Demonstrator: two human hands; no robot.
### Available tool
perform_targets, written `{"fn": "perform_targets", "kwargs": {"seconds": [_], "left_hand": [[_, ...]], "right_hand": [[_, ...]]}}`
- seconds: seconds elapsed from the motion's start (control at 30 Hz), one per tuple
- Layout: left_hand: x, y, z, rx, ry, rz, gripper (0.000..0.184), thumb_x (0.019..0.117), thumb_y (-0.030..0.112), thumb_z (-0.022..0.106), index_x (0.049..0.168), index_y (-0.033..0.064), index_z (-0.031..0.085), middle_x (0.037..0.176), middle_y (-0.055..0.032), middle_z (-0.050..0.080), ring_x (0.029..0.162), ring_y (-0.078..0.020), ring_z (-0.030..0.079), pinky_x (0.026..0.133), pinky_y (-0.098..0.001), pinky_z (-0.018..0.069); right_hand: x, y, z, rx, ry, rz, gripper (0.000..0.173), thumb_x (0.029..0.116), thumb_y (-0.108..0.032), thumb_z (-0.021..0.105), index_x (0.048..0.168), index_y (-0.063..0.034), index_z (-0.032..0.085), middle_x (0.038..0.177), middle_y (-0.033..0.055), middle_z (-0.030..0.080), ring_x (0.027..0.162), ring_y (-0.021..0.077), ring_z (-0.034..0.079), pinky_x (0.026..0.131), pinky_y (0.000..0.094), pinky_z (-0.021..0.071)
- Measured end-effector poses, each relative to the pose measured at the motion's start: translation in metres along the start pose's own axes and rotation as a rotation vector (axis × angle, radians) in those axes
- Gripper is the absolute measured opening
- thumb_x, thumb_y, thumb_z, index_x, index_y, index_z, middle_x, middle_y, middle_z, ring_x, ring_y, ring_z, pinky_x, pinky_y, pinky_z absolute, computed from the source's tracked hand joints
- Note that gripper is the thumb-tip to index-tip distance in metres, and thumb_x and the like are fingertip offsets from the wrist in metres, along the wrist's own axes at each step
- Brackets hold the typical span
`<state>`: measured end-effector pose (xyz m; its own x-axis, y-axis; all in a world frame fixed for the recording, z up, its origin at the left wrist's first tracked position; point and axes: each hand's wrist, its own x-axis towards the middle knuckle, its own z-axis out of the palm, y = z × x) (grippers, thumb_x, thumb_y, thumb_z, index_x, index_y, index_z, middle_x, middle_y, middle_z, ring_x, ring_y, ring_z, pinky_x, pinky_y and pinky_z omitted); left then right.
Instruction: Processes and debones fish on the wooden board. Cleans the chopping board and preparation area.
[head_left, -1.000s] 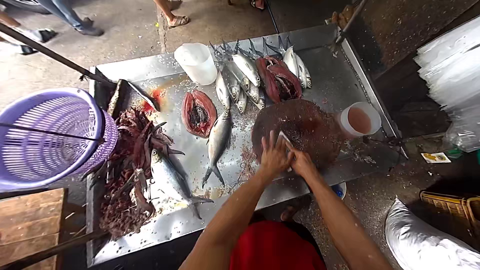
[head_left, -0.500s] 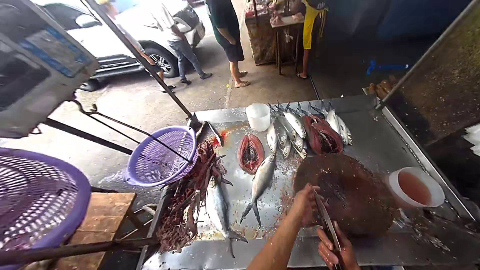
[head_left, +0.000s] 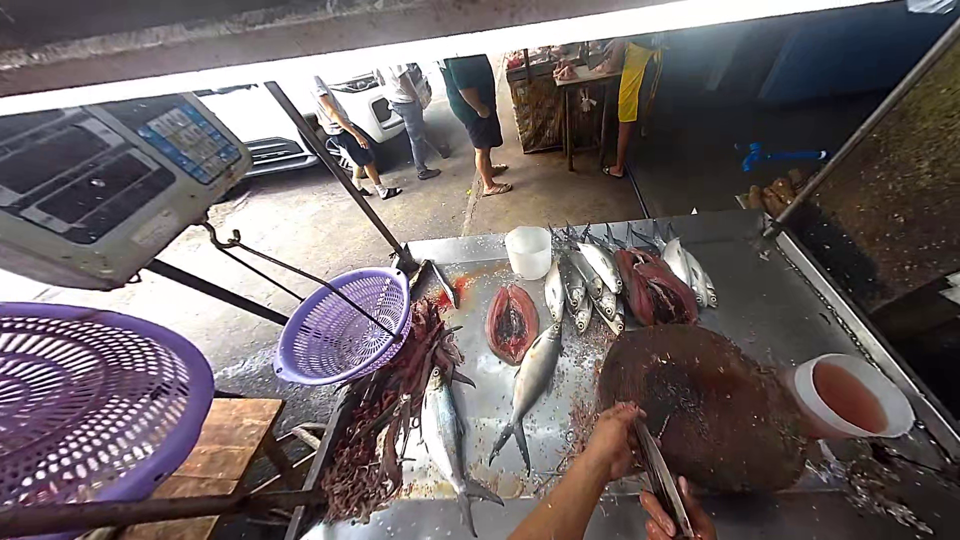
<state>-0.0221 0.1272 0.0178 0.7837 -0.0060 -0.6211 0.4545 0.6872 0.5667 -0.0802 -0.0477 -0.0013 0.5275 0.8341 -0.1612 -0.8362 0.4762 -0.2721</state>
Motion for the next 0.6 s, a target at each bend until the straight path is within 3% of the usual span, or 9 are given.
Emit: {"fn": "perform_targets", "kwargs": {"seconds": [0.07,0.17,0.23,0.27,0.33,0.37,0.43,0.5,0.6], "left_hand": [[0.003,-0.005,-0.002,-0.013,-0.006,0.003,0.022,0.1101,0.020,0.042,0.111,0.0046,0.057,0.082,-0.0085,0.066,0.069,-0.0225,0.068,0.068,-0.0407,0.0603],[0.007,-0.003,-0.008,0.029,-0.024,-0.005,0.044,0.1130,0.031,0.027,0.126,0.0029,0.059,0.090,-0.0127,0.072,0.075,-0.0253,0.071,0.070,-0.0411,0.0603],[0.002,0.007,-0.015,0.200,0.018,0.102,0.047,0.1130,0.030,0.024,0.139,0.0028,0.052,0.110,-0.0144,0.072,0.089,-0.0242,0.073,0.078,-0.0412,0.0602],[0.001,0.014,-0.020,0.344,0.044,0.206,0.047,0.1126,0.027,0.025,0.144,0.0012,0.049,0.120,-0.0148,0.070,0.098,-0.0223,0.071,0.084,-0.0402,0.0586],[0.004,0.023,-0.036,0.714,0.055,0.452,0.050,0.1089,0.023,0.028,0.148,-0.0024,0.047,0.140,-0.0175,0.060,0.126,-0.0219,0.060,0.105,-0.0400,0.0487],[0.009,0.028,-0.042,0.925,0.027,0.555,0.053,0.1068,0.026,0.030,0.149,-0.0017,0.047,0.150,-0.0196,0.052,0.141,-0.0268,0.049,0.119,-0.0444,0.0377],[0.018,0.026,-0.045,1.347,-0.064,0.676,0.063,0.1051,0.041,0.027,0.152,0.0045,0.047,0.159,-0.0165,0.043,0.152,-0.0371,0.032,0.124,-0.0579,0.0226],[0.026,0.015,-0.037,1.658,-0.199,0.657,0.073,0.1037,0.059,0.017,0.157,0.0153,0.043,0.167,-0.0056,0.034,0.156,-0.0387,0.020,0.121,-0.0650,0.0187],[0.040,-0.003,-0.023,1.941,-0.380,0.563,0.071,0.1050,0.058,0.009,0.163,0.0220,0.028,0.172,0.0032,0.017,0.160,-0.0350,0.005,0.123,-0.0652,0.0099]], "right_hand": [[-0.002,0.001,-0.003,0.012,-0.010,0.016,0.058,0.0918,-0.070,0.057,0.100,-0.0153,0.075,0.069,-0.0044,0.063,0.046,0.0045,0.054,0.043,0.0205,0.0471],[-0.002,-0.003,-0.008,-0.023,0.024,-0.040,0.055,0.0918,-0.070,0.057,0.102,-0.0182,0.073,0.065,-0.0035,0.060,0.045,0.0057,0.053,0.043,0.0217,0.0472],[-0.006,-0.011,-0.007,-0.221,0.182,-0.192,0.046,0.1004,-0.059,0.054,0.140,-0.0360,0.056,0.068,-0.0017,0.062,0.043,0.0066,0.052,0.042,0.0232,0.0485],[-0.005,-0.019,-0.002,-0.423,0.340,-0.276,0.055,0.1058,-0.047,0.050,0.157,-0.0323,0.037,0.069,-0.0014,0.062,0.041,0.0071,0.050,0.039,0.0245,0.0476],[-0.004,-0.033,0.004,-0.837,0.708,-0.323,0.062,0.1041,-0.019,0.053,0.162,-0.0122,0.033,0.099,0.0091,0.069,0.042,0.0127,0.050,0.036,0.0314,0.0482],[0.000,-0.040,-0.001,-1.019,0.794,-0.301,0.063,0.1021,-0.016,0.059,0.160,-0.0088,0.036,0.121,0.0131,0.069,0.047,0.0144,0.054,0.039,0.0340,0.0504],[0.006,-0.046,-0.019,-1.282,0.865,-0.196,0.064,0.1002,-0.024,0.066,0.158,-0.0121,0.042,0.143,0.0150,0.060,0.061,0.0170,0.064,0.051,0.0386,0.0561],[0.016,-0.051,-0.032,-1.468,0.866,-0.063,0.064,0.1006,-0.036,0.064,0.159,-0.0185,0.043,0.150,0.0107,0.057,0.094,0.0224,0.073,0.082,0.0466,0.0605],[0.036,-0.054,-0.034,-1.610,0.888,-0.003,0.065,0.1020,-0.044,0.061,0.159,-0.0197,0.042,0.144,0.0125,0.062,0.109,0.0295,0.071,0.097,0.0524,0.0550]]}}
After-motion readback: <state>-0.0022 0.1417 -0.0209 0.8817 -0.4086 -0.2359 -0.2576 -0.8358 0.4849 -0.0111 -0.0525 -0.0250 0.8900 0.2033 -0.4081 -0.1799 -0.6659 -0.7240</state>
